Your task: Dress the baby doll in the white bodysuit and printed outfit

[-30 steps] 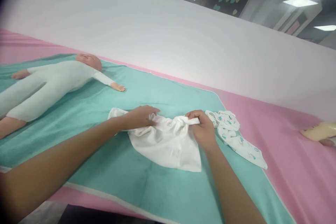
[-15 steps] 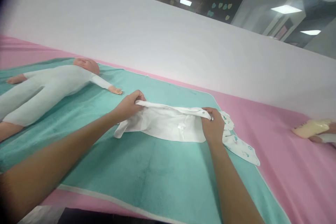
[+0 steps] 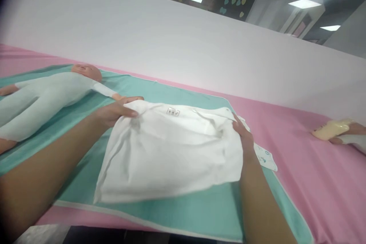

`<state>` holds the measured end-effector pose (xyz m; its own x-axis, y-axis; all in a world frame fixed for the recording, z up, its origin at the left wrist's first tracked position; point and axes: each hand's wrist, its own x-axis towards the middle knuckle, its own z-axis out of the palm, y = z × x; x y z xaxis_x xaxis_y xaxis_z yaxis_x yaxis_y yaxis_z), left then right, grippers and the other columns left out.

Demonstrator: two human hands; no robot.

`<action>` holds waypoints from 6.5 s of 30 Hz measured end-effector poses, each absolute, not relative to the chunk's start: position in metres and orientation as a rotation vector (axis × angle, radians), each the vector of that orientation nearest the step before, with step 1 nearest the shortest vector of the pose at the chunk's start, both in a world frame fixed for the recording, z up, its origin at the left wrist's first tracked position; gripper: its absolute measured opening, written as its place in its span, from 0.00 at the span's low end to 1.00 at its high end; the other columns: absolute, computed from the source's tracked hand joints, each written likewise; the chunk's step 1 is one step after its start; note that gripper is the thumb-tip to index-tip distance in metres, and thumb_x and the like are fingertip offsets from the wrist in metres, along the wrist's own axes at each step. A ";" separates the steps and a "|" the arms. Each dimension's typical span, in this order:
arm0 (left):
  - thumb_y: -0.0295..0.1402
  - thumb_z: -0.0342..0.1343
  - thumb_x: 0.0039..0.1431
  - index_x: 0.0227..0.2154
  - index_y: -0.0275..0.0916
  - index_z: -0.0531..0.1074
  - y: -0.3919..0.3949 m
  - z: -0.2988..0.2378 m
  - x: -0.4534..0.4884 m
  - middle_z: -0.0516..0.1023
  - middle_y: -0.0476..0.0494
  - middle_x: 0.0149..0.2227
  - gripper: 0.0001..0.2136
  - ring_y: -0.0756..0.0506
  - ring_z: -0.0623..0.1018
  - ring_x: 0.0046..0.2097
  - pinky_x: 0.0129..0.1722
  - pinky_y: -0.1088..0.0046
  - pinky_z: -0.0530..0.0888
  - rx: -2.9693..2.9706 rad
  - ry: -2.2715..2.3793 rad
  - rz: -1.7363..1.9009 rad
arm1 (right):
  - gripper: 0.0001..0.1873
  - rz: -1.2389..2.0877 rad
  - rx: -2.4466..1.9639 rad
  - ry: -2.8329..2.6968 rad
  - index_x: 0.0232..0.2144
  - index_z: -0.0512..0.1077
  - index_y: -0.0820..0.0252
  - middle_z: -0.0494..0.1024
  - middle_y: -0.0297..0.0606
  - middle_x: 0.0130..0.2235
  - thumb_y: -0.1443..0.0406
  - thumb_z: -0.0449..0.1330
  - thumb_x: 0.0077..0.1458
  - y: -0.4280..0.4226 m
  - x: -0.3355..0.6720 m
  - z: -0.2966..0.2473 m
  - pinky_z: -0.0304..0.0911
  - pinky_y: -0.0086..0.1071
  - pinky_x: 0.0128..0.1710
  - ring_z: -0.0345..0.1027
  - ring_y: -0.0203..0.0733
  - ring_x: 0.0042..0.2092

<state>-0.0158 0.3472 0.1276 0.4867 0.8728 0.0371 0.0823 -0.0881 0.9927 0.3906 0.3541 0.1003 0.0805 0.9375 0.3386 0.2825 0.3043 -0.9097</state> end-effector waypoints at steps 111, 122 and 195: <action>0.41 0.47 0.57 0.37 0.39 0.68 0.401 0.068 -0.049 0.69 0.49 0.27 0.12 0.46 0.70 0.32 0.32 0.71 0.67 1.830 1.834 1.199 | 0.29 0.445 -1.105 -2.697 0.62 0.54 0.52 0.48 0.31 0.65 0.50 0.39 0.63 0.341 0.237 0.054 0.33 0.40 0.64 0.38 0.40 0.66; 0.26 0.45 0.59 0.44 0.37 0.69 0.393 0.069 -0.046 0.70 0.40 0.47 0.13 0.40 0.68 0.48 0.49 0.62 0.64 2.520 2.165 1.276 | 0.29 0.427 -1.142 -2.642 0.62 0.54 0.51 0.47 0.32 0.66 0.50 0.40 0.63 0.341 0.236 0.051 0.34 0.41 0.64 0.37 0.41 0.66; 0.39 0.45 0.57 0.26 0.42 0.70 0.382 0.065 -0.003 0.77 0.48 0.34 0.12 0.45 0.72 0.36 0.33 0.70 0.64 2.255 1.713 0.772 | 0.13 0.628 -1.286 -2.646 0.26 0.65 0.57 0.70 0.34 0.29 0.56 0.51 0.58 0.320 0.329 0.093 0.55 0.33 0.30 0.61 0.38 0.31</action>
